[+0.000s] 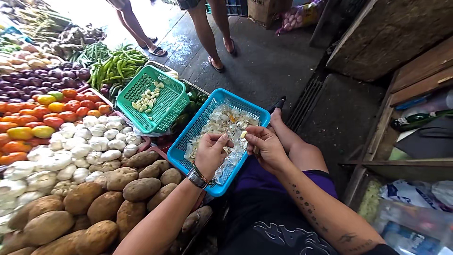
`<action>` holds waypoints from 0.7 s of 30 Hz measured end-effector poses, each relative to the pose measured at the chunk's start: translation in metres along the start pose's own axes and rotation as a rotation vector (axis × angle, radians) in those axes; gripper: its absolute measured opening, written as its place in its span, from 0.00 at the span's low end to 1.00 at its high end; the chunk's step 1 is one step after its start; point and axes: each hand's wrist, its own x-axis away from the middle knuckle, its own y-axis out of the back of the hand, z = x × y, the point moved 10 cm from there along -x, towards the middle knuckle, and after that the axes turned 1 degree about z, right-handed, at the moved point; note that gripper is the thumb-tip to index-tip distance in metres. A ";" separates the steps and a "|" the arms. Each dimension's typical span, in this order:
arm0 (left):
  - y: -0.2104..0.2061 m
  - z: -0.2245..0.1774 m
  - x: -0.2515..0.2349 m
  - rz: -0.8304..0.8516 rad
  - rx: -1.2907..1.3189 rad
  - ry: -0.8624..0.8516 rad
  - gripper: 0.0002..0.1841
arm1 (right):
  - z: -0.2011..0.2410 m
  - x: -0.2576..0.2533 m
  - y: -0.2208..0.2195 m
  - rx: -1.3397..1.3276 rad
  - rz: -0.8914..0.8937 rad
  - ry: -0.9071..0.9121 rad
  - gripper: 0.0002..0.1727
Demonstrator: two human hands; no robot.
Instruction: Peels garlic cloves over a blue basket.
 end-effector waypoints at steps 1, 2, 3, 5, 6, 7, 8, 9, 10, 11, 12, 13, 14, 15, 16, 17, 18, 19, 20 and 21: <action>-0.001 -0.003 0.002 -0.001 0.043 -0.025 0.08 | 0.003 0.000 0.000 0.027 -0.005 0.033 0.10; -0.003 -0.007 0.004 0.019 0.079 -0.061 0.11 | 0.006 0.000 0.000 0.066 -0.009 0.074 0.11; -0.007 -0.011 0.006 0.058 0.093 -0.106 0.15 | 0.010 0.001 0.000 0.128 -0.010 0.126 0.11; -0.014 -0.021 0.008 0.147 0.029 -0.204 0.20 | 0.020 0.005 -0.004 0.279 -0.007 0.249 0.12; -0.017 -0.025 0.009 0.159 -0.042 -0.250 0.19 | 0.026 0.009 -0.009 0.353 0.005 0.320 0.13; -0.018 -0.028 0.009 0.160 -0.124 -0.294 0.18 | 0.032 0.014 -0.014 0.421 0.019 0.403 0.13; -0.019 -0.031 0.011 0.165 -0.196 -0.330 0.16 | 0.039 0.019 -0.020 0.487 0.035 0.507 0.12; -0.020 -0.033 0.012 0.171 -0.234 -0.361 0.13 | 0.045 0.025 -0.025 0.549 0.054 0.626 0.12; -0.021 -0.035 0.015 0.177 -0.251 -0.395 0.12 | 0.051 0.032 -0.030 0.603 0.077 0.745 0.11; -0.022 -0.037 0.018 0.186 -0.263 -0.439 0.11 | 0.057 0.039 -0.033 0.659 0.094 0.859 0.10; -0.022 -0.041 0.022 0.188 -0.274 -0.501 0.11 | 0.062 0.046 -0.036 0.699 0.103 0.950 0.10; -0.022 -0.046 0.027 0.183 -0.287 -0.571 0.11 | 0.065 0.051 -0.038 0.716 0.108 1.013 0.10; -0.021 -0.052 0.033 0.171 -0.302 -0.650 0.10 | 0.068 0.055 -0.039 0.720 0.106 1.044 0.11; -0.021 -0.058 0.038 0.162 -0.320 -0.729 0.10 | 0.069 0.056 -0.040 0.716 0.106 1.048 0.11; -0.022 -0.063 0.044 0.166 -0.339 -0.804 0.09 | 0.070 0.056 -0.041 0.715 0.115 1.032 0.12; -0.023 -0.068 0.048 0.176 -0.363 -0.863 0.08 | 0.070 0.054 -0.043 0.722 0.135 1.003 0.11; -0.024 -0.072 0.051 0.184 -0.388 -0.894 0.07 | 0.070 0.053 -0.045 0.731 0.170 0.970 0.11; -0.025 -0.073 0.051 0.192 -0.402 -0.893 0.06 | 0.068 0.051 -0.047 0.734 0.213 0.933 0.09; -0.025 -0.072 0.049 0.203 -0.410 -0.854 0.06 | 0.066 0.048 -0.047 0.730 0.245 0.883 0.08; -0.025 -0.067 0.044 0.212 -0.403 -0.773 0.06 | 0.062 0.043 -0.045 0.727 0.259 0.810 0.08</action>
